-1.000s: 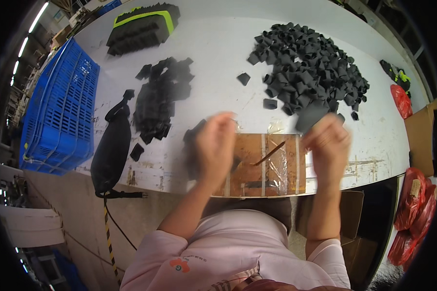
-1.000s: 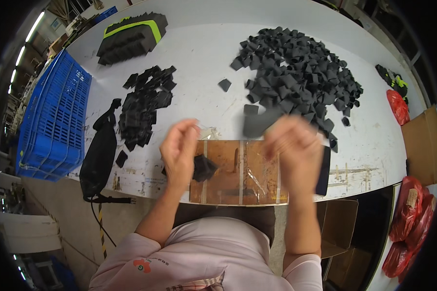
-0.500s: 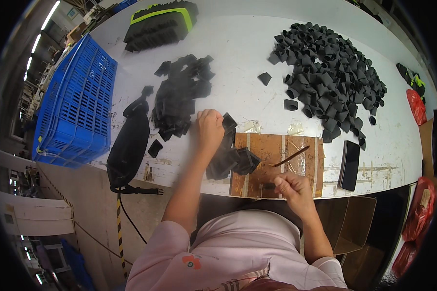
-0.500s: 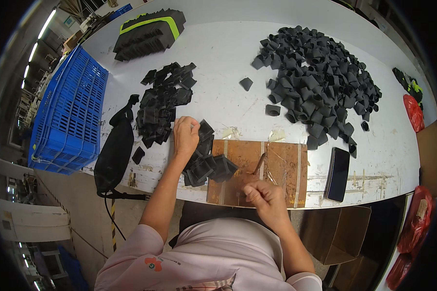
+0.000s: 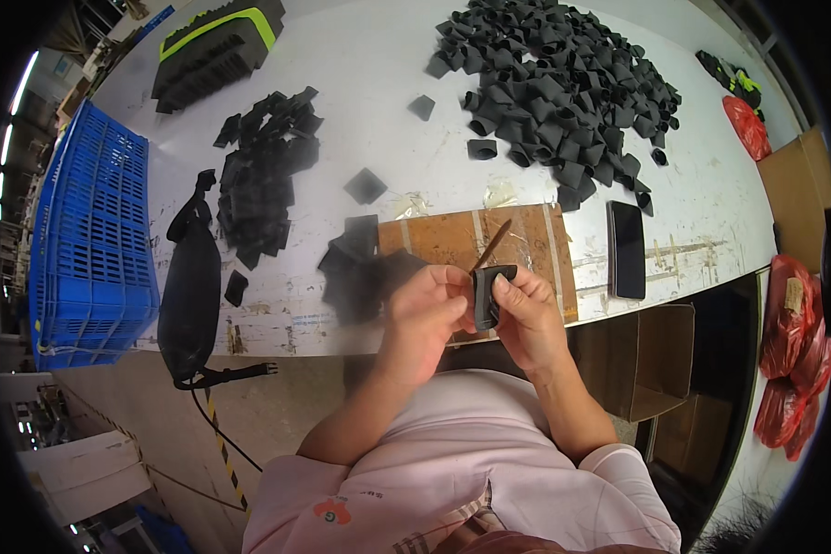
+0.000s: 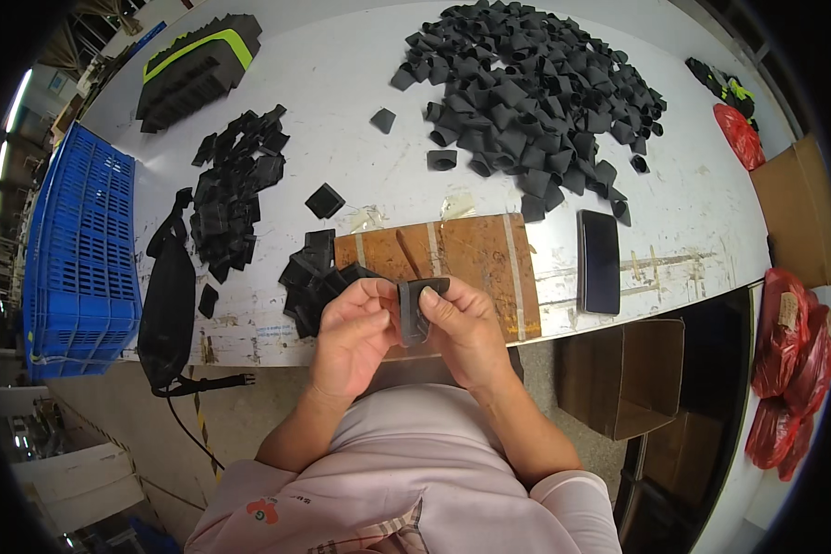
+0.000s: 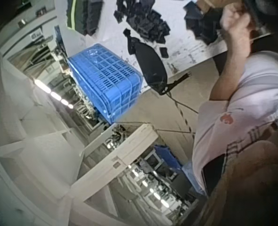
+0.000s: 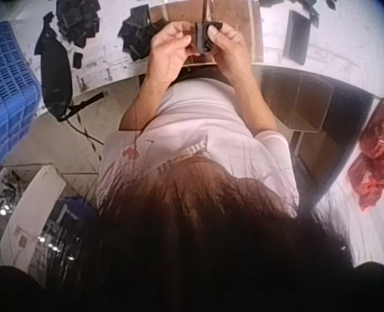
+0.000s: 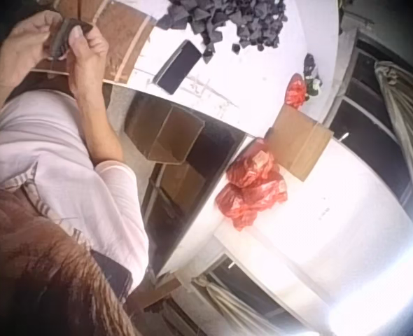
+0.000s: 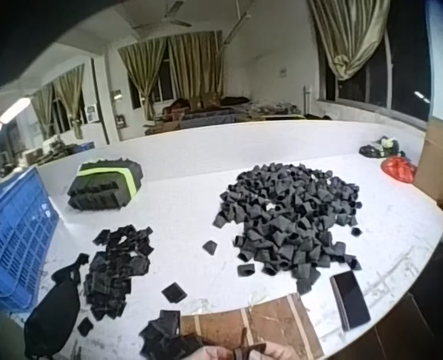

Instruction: Applying adhesive tape to small black foam components on a workbench.

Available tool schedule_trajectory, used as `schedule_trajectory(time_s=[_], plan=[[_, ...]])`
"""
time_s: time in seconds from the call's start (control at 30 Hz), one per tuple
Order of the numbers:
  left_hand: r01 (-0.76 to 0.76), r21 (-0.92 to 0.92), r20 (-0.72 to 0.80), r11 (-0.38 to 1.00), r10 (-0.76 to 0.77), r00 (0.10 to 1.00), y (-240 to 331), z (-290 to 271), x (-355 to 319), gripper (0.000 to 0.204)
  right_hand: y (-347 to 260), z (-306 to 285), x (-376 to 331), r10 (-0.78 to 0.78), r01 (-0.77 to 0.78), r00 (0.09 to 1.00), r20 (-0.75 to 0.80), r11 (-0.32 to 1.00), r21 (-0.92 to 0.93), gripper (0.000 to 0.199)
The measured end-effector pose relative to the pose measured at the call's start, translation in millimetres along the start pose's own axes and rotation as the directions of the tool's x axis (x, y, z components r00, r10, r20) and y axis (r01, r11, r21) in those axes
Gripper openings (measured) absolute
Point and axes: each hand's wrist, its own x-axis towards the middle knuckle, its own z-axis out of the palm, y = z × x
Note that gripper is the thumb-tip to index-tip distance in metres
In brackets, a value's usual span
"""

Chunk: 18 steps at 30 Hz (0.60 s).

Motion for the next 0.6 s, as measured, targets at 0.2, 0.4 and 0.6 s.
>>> schedule_trajectory(time_s=[0.2, 0.4, 0.6], plan=[[0.086, 0.127, 0.064, 0.988, -0.095, 0.993, -0.2, -8.4, 4.4, 0.015, -5.4, -9.9, -2.6, 0.114, -0.138, 0.981, 0.16, 0.979, 0.148, 0.015], [0.008, 0.347, 0.007, 0.938, -0.012, 1.0, -6.5, -11.4, 6.8, 0.009, -4.2, -10.7, -4.1, 0.18, -0.192, 0.973, 0.144, 0.979, 0.073, 0.015], [-0.297, 0.749, 0.025, 0.592, 0.422, 0.906, -17.9, -4.6, 3.4, 0.007, -7.4, 4.6, -7.1, -0.547, 0.496, 0.795, 0.263, 0.336, -0.801, 0.019]])
